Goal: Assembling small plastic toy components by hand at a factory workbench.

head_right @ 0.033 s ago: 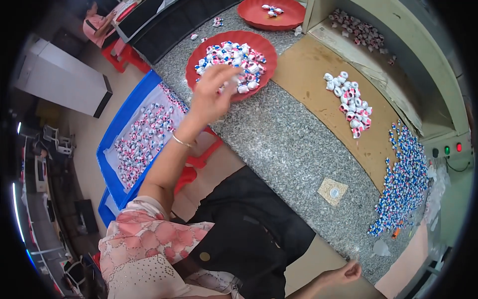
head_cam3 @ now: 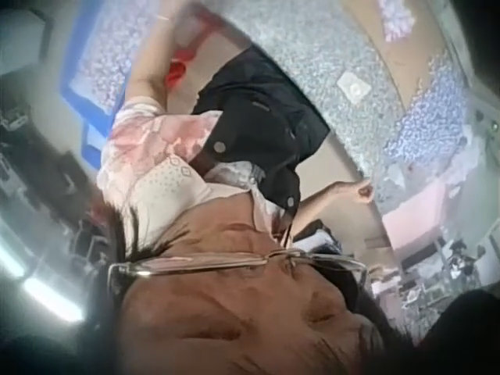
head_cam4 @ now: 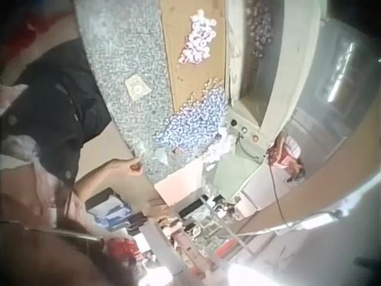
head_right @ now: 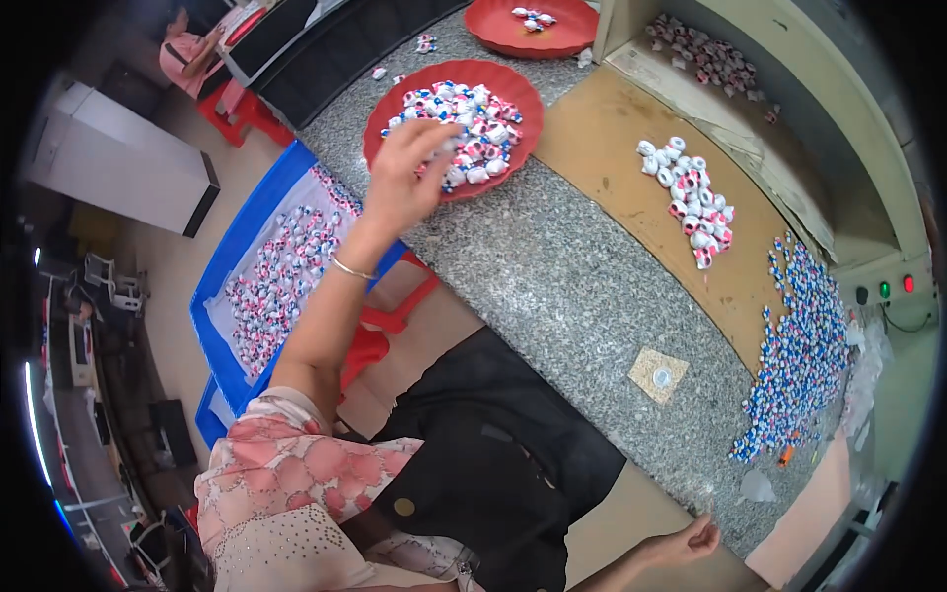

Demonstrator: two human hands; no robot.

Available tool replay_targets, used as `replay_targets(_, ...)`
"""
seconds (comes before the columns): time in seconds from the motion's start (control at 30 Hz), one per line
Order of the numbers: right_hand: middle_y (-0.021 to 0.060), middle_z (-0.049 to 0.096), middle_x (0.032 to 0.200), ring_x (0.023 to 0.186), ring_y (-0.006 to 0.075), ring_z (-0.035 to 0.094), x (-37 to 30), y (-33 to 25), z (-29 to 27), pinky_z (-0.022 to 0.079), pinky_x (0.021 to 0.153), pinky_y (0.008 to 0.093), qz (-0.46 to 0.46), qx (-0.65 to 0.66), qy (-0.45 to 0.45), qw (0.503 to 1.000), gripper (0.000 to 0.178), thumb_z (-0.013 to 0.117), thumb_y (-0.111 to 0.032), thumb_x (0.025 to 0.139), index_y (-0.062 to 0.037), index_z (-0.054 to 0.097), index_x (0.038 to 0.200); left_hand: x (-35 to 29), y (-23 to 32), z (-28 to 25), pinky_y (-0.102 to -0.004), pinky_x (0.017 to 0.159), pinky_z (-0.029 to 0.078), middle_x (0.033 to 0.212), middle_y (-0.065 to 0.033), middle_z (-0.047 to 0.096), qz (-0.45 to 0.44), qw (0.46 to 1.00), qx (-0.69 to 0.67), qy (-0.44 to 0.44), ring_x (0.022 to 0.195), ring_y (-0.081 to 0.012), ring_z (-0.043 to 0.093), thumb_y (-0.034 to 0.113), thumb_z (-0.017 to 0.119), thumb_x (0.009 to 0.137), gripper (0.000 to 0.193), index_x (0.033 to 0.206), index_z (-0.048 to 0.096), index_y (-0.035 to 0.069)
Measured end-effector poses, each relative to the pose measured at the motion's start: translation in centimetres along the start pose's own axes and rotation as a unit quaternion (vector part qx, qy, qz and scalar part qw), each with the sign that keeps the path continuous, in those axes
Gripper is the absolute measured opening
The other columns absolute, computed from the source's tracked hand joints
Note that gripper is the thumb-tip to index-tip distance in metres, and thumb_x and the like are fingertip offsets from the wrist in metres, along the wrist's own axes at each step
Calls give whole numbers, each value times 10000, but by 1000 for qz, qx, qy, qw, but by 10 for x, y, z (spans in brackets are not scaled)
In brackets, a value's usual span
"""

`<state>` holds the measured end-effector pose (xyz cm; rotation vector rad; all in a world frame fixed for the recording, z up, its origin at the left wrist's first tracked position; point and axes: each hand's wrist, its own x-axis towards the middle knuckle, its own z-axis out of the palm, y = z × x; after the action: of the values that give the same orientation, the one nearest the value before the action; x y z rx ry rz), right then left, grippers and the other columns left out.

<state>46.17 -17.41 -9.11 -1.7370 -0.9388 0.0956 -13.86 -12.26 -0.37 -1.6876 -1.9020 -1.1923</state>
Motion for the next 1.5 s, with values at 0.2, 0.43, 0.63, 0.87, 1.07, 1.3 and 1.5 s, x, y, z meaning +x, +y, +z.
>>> replay_targets(0.2, 168, 520, 1266, 1171, 253, 521, 34, 27, -7, 423, 1036, 372, 12, 64, -29, 997, 575, 747, -88, 848, 46, 430, 1308, -4, -54, 9, -434, 974, 441, 1159, -188, 607, 16, 996, 60, -68, 1113, -355, 566, 103, 685, 830, 324, 1152, 692, 64)
replay_targets(0.43, 213, 243, 1547, 1450, 283, 230, 81, 14, 27, 194, 1181, 398, -1, 11, -105, 994, 933, 766, -91, 823, 13, 139, 1505, -39, 35, 13, -378, 936, 462, 1140, -170, 616, -3, 998, -43, -41, 1058, -304, 594, 0, 645, 852, 231, 1078, 688, 15)
replay_targets(0.63, 140, 567, 1251, 1112, 188, 554, 106, 26, 37, 436, 971, 318, -46, 39, -200, 978, 540, 662, -105, 909, 39, 428, 1374, -68, 97, 42, -349, 836, 499, 1101, -152, 619, 8, 981, -164, -102, 977, -282, 615, -57, 642, 820, 202, 1007, 680, 10)
replay_targets(0.87, 89, 610, 1117, 988, 162, 621, 54, -62, 41, 507, 861, 306, 23, 155, -381, 911, 444, 640, -65, 907, 8, 497, 1321, -75, 97, 54, -336, 779, 507, 1070, -148, 620, -20, 979, -175, -99, 925, -275, 622, -63, 641, 813, 211, 1010, 675, 7)
replay_targets(1.07, 144, 677, 1053, 918, 240, 677, 25, -129, 70, 534, 784, 345, -174, -75, -546, 816, 464, 732, -119, 836, -26, 559, 1257, -74, 95, 61, -346, 783, 506, 1028, -135, 632, 5, 977, -183, -107, 925, -277, 621, -57, 651, 801, 234, 1025, 663, 8)
replay_targets(1.3, 197, 678, 989, 874, 371, 665, 19, -166, 100, 537, 712, 428, -402, -170, -542, 718, 429, 738, -163, 819, -24, 575, 1191, -75, 92, 60, -332, 794, 507, 1021, -130, 641, -27, 972, -204, -118, 920, -266, 635, -52, 638, 823, 196, 1008, 675, 2)
replay_targets(1.5, 121, 630, 799, 731, 282, 655, 13, -180, 111, 522, 599, 394, -500, -229, -510, 661, 404, 738, -141, 787, -17, 555, 1125, -76, 91, 60, -340, 767, 512, 984, -118, 644, -26, 967, -216, -130, 888, -271, 639, -52, 655, 805, 163, 958, 673, 2)
